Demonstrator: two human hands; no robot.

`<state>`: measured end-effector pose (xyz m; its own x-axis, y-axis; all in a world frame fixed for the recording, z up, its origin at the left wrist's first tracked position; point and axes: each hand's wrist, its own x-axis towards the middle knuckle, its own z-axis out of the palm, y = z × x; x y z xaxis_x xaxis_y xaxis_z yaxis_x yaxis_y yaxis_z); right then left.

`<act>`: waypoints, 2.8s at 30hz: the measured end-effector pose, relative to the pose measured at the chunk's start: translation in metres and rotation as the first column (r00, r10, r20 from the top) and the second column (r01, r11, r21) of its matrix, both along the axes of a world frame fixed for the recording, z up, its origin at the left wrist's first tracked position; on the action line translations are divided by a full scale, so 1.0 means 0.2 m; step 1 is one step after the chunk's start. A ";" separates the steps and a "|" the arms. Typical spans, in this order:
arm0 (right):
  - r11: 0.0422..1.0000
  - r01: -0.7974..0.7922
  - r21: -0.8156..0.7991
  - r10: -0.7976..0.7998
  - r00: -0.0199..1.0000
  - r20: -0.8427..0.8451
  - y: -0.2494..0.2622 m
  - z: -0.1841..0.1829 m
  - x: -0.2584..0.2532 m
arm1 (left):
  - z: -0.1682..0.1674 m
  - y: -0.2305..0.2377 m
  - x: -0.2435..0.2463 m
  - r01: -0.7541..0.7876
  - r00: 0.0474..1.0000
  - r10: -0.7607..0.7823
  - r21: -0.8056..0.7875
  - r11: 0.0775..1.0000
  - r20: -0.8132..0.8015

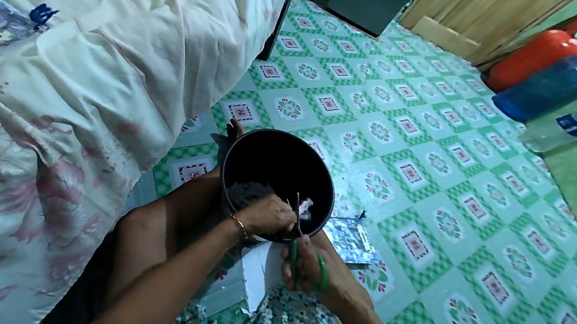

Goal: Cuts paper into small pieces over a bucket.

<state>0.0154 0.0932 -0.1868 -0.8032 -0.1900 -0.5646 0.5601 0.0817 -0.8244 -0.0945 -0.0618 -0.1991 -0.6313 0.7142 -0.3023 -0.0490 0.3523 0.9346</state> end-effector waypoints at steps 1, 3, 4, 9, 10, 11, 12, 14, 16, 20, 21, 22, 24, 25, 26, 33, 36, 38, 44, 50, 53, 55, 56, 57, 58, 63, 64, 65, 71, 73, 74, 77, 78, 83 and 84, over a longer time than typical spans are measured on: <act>1.000 -0.016 0.001 0.016 1.000 0.019 0.01 0.00 -0.01 | 0.01 0.00 0.00 0.037 0.999 -0.038 -0.030 0.999 -0.012; 0.999 0.029 0.021 -0.030 0.999 0.023 0.01 -0.01 -0.01 | 0.01 0.00 0.00 0.026 1.000 -0.027 -0.028 0.999 -0.016; 0.997 0.073 0.036 -0.073 0.997 0.009 0.01 -0.01 -0.01 | 0.00 0.01 0.00 0.000 1.000 0.000 -0.007 1.000 -0.010; 0.984 0.163 0.071 -0.152 0.979 -0.136 0.01 -0.07 0.02 | -0.01 0.01 -0.01 -0.055 0.998 0.054 0.037 0.998 0.024; 0.985 0.161 0.066 -0.150 0.977 -0.151 0.02 -0.07 0.03 | -0.01 0.01 -0.01 -0.056 0.998 0.055 0.037 0.998 0.025; 0.986 0.156 0.054 -0.146 0.978 -0.148 0.02 -0.07 0.03 | -0.01 0.01 -0.01 -0.055 0.998 0.054 0.034 0.998 0.025; 0.988 0.149 0.032 -0.144 0.981 -0.129 0.03 -0.07 0.03 | -0.01 0.01 -0.01 -0.053 0.998 0.052 0.027 0.998 0.023; 0.993 0.115 -0.024 -0.117 0.990 -0.082 0.05 -0.06 0.03 | 0.00 0.02 0.00 -0.057 0.998 0.057 0.001 0.998 0.022; 0.994 0.081 -0.077 -0.085 0.995 -0.060 0.07 -0.06 0.04 | 0.00 0.02 0.01 -0.085 0.996 0.086 -0.021 0.996 0.009; 0.996 0.025 -0.080 -0.027 0.999 -0.029 0.10 -0.05 0.06 | 0.00 0.03 0.02 -0.047 0.995 0.036 -0.118 0.992 -0.097; 0.999 0.004 -0.052 -0.005 1.000 -0.020 0.10 -0.04 0.07 | 0.00 0.03 0.02 -0.018 0.992 -0.001 -0.149 0.989 -0.125; 0.999 -0.020 -0.025 0.020 1.000 -0.006 0.10 -0.02 0.07 | 0.00 0.03 0.02 0.018 0.990 -0.042 -0.176 0.984 -0.131; 0.996 -0.085 0.018 0.084 0.996 0.019 0.10 -0.01 0.07 | 0.01 0.03 0.01 0.091 0.987 -0.117 -0.212 0.973 -0.113; 0.992 -0.120 0.032 0.119 0.992 0.034 0.11 -0.01 0.07 | 0.01 0.02 0.00 0.119 0.984 -0.143 -0.215 0.969 -0.102; 0.988 -0.151 0.044 0.149 0.988 0.044 0.12 -0.01 0.07 | 0.01 0.01 0.00 0.139 0.982 -0.162 -0.212 0.967 -0.097; 0.945 -0.305 0.117 0.297 0.951 0.081 0.17 0.00 0.03 | 0.01 0.03 0.01 0.155 0.954 -0.203 -0.214 0.964 -0.223; 0.876 -0.458 0.147 0.452 0.889 0.078 0.21 -0.02 -0.01 | 0.01 0.04 0.02 0.149 0.932 -0.215 -0.235 0.961 -0.290; 0.851 -0.506 0.139 0.495 0.862 0.107 0.24 -0.01 -0.03 | 0.01 0.04 0.01 0.129 0.940 -0.201 -0.260 0.957 -0.274; 0.845 -0.522 0.116 0.525 0.851 0.008 0.43 0.02 0.06 | 0.02 0.01 -0.07 -0.203 0.853 0.026 -0.285 0.937 -0.521; 0.982 -0.182 -0.052 0.174 0.977 -0.125 0.63 -0.12 0.14 | 0.04 0.09 -0.25 -0.046 0.850 -0.326 -0.675 0.737 -0.414; 0.991 0.059 -0.122 -0.071 0.993 -0.097 0.67 -0.25 0.16 | 0.02 0.08 -0.24 -0.102 0.815 -0.269 -0.584 0.806 -0.514; 0.939 0.254 -0.234 -0.272 0.961 -0.046 0.68 -0.34 0.20 | -0.02 0.04 -0.23 -0.203 0.638 -0.066 -0.251 0.946 -0.767; 0.899 0.340 -0.275 -0.363 0.931 -0.035 0.68 -0.38 0.21 | -0.03 0.02 -0.21 -0.214 0.552 0.072 -0.058 0.975 -0.831; 0.856 0.411 -0.314 -0.445 0.895 -0.042 0.69 -0.41 0.21 | -0.04 0.01 -0.19 -0.217 0.475 0.196 0.102 0.971 -0.858; 0.810 0.466 -0.355 -0.516 0.855 -0.054 0.70 -0.44 0.22 | -0.05 -0.01 -0.14 -0.228 0.437 0.285 0.202 0.952 -0.853; 0.623 0.598 -0.505 -0.696 0.718 -0.008 0.72 -0.52 0.20 | -0.20 -0.04 0.23 -0.271 0.426 0.280 0.174 0.947 -0.860; 0.630 0.581 -0.516 -0.689 0.724 -0.026 0.72 -0.52 0.21 | -0.26 -0.04 0.27 -0.238 0.381 0.193 0.105 0.966 -0.904; 0.652 0.560 -0.511 -0.674 0.737 -0.052 0.72 -0.52 0.21 | -0.31 -0.03 0.29 -0.213 0.287 0.089 0.027 0.977 -0.954; 0.719 0.519 -0.463 -0.634 0.762 -0.131 0.72 -0.54 0.21 | -0.33 -0.03 0.11 -0.182 -0.041 -0.136 -0.127 0.975 -0.990; 0.706 0.538 -0.460 -0.652 0.747 -0.128 0.72 -0.54 0.21 | -0.31 -0.05 0.02 -0.161 -0.082 -0.105 -0.091 0.983 -0.991; 0.701 0.544 -0.461 -0.657 0.744 -0.123 0.72 -0.54 0.20 | -0.30 -0.07 0.00 -0.147 -0.090 -0.089 -0.075 0.986 -0.992; 0.654 0.571 -0.496 -0.695 0.712 -0.097 0.69 -0.51 0.20 | -0.30 -0.10 0.05 -0.134 -0.050 -0.140 -0.132 0.982 -0.989; 0.641 0.585 -0.498 -0.709 0.700 -0.090 0.69 -0.50 0.21 | -0.30 -0.09 0.10 -0.138 -0.002 -0.184 -0.182 0.974 -0.983; 0.616 0.629 -0.475 -0.711 0.703 0.010 0.69 -0.42 0.21 | -0.21 -0.07 0.24 -0.174 0.312 -0.345 -0.410 0.895 -0.885; 0.634 0.609 -0.476 -0.695 0.719 -0.007 0.69 -0.40 0.22 | -0.21 -0.05 0.24 -0.180 0.316 -0.339 -0.406 0.896 -0.886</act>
